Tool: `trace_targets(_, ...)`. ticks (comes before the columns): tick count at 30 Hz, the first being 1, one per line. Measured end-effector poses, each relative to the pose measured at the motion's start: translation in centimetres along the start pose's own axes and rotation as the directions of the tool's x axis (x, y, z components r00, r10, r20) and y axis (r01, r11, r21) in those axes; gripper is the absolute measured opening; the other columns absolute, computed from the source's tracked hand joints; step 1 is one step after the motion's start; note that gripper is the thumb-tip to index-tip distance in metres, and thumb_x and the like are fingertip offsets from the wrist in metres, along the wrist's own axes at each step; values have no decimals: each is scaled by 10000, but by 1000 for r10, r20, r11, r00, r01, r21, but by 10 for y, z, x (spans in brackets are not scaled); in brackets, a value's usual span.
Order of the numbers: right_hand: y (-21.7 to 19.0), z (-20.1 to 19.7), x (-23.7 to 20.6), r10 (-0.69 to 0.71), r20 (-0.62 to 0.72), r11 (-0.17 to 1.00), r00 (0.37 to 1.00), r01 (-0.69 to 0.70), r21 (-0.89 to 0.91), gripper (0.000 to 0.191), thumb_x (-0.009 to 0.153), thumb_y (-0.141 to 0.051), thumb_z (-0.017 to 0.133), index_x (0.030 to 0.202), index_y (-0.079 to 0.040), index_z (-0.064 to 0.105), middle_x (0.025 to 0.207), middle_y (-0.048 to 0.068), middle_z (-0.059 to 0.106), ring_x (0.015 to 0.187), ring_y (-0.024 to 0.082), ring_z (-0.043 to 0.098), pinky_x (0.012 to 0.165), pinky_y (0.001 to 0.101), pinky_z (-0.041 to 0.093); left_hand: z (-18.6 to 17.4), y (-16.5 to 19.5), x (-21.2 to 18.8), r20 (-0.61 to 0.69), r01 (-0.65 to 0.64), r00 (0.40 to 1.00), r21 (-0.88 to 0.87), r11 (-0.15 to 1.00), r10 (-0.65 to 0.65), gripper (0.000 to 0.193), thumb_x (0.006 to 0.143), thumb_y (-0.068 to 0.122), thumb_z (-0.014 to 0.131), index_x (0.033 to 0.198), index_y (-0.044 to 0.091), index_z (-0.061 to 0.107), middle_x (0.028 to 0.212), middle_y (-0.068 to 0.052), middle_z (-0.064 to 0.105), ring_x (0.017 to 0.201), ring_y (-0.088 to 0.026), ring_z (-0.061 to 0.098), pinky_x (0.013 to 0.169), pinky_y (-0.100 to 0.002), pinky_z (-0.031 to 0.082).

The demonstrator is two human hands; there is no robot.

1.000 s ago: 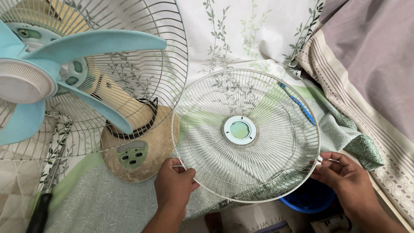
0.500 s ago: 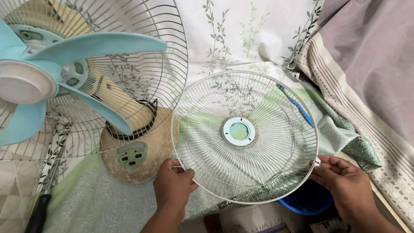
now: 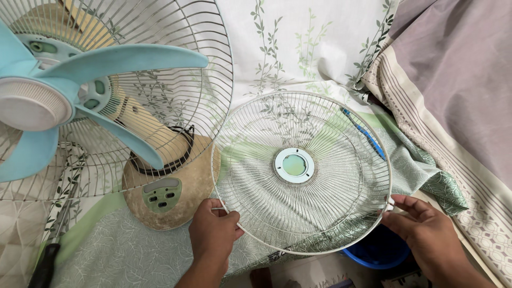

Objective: The person services a table fan on a bed. They lift the front grille guard off the fan, scrub the grille wires with a toothbrush, detach the grille ring and center cap, then reposition the grille onto the fan and use a screwdriver to tighten the grille fastener at the top.

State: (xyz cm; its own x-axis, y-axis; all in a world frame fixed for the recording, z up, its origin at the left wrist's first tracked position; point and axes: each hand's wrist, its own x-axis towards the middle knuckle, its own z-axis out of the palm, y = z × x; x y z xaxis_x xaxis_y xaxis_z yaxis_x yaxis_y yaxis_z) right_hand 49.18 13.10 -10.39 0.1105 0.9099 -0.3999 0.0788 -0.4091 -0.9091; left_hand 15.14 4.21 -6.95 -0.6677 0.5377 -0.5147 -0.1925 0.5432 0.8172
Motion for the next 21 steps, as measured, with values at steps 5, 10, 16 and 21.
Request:
trace_targets(5,1,-1,1,19,-2,1000,1000,-19,10,347,923,16,629,1265,78,626,1108,180,744,999,256,715,931,358,569,-1,-1,2,6,-8,1000,-18,1000,8,346,846,-14,731,1169,-8,607,1020,-129,679,829,-221,727,714,-377,624)
trace_targets(10,10,-4,10,-50,8,998,999,49,48,325,937,-2,628,1244,102,622,1092,187,730,985,269,718,929,364,577,-1,-2,2,15,-2,1000,-14,1000,3,358,846,-5,728,1183,-3,607,1014,-134,690,813,-225,731,701,-367,634)
trace_targets(16,20,-6,18,-57,-28,996,998,58,68,302,942,12,630,1231,102,624,1093,174,719,974,255,707,926,361,579,-2,-3,3,32,-27,999,1,1000,27,408,848,23,733,1225,-8,581,1030,-134,691,805,-210,724,688,-347,654)
trace_targets(21,24,-7,20,-46,-38,993,998,50,110,292,951,14,619,1229,104,621,1092,171,712,964,253,702,917,360,578,-6,-2,-1,65,-12,998,-14,1000,13,478,841,63,754,1277,1,568,1045,-141,698,788,-222,720,676,-344,633)
